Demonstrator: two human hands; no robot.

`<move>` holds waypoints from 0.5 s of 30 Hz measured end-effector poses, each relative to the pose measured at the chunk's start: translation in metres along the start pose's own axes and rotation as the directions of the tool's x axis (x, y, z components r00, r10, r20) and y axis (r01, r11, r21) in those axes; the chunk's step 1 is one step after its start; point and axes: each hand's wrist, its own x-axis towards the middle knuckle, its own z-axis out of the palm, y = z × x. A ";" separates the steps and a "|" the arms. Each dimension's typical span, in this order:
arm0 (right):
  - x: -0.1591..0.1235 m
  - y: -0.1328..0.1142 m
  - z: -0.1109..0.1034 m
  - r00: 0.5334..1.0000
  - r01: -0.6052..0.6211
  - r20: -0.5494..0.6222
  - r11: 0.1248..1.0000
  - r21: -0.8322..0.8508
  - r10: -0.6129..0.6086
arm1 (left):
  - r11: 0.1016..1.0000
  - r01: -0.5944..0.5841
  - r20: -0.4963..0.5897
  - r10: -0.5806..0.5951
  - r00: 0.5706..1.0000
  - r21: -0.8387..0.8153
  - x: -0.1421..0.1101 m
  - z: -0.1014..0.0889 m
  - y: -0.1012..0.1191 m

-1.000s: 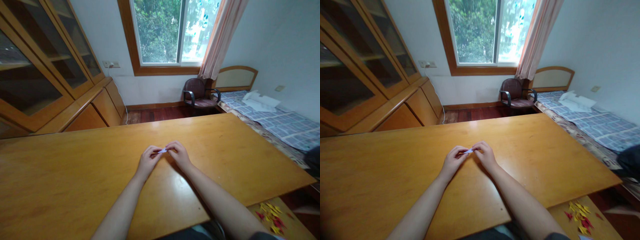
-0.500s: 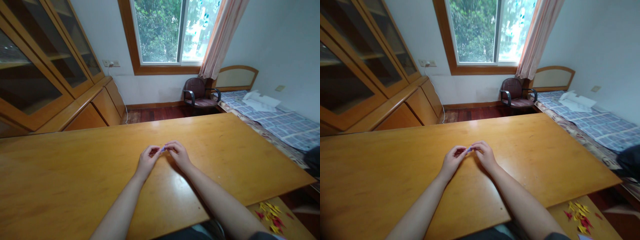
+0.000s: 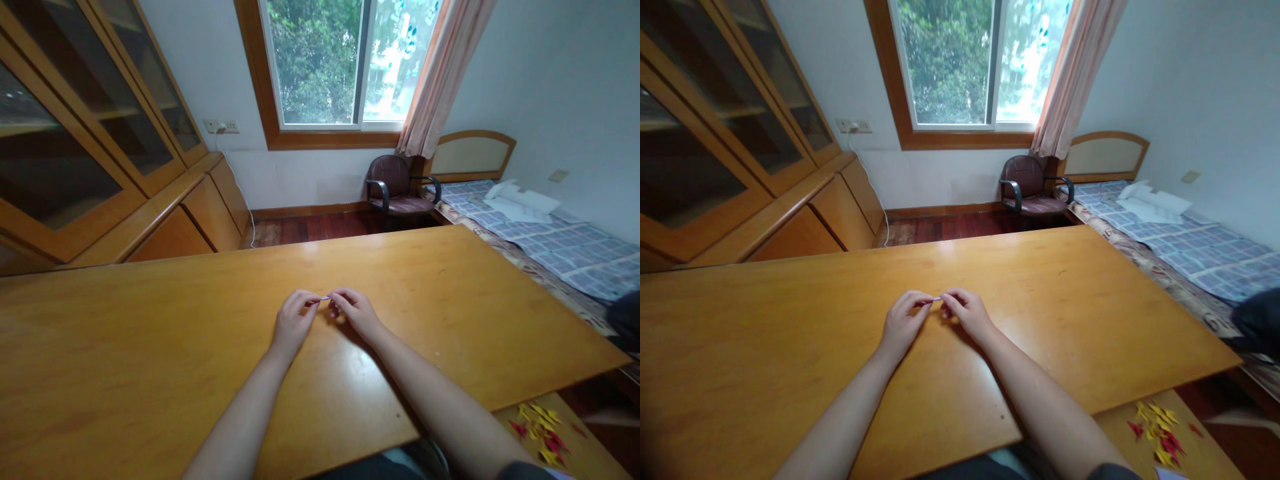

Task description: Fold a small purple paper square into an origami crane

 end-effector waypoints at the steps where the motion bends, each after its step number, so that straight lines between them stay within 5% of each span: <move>1: 0.000 -0.001 0.000 1.000 0.001 -0.005 1.000 0.003 -0.001 | 1.000 -0.026 0.008 0.026 1.000 0.009 0.000 0.000 0.000; 8: 0.000 -0.001 0.001 1.000 -0.010 -0.019 0.996 0.093 0.011 | 0.999 0.014 -0.029 -0.015 0.999 -0.049 0.000 0.001 0.003; 12: 0.000 0.002 0.002 0.999 -0.023 -0.029 0.996 0.090 0.026 | 0.963 0.182 -0.061 -0.198 0.978 -0.199 -0.001 0.003 -0.005; 15: 0.001 0.005 0.002 0.999 -0.021 -0.047 0.995 0.093 0.026 | 0.865 0.357 0.045 -0.365 0.930 -0.351 -0.001 0.006 -0.011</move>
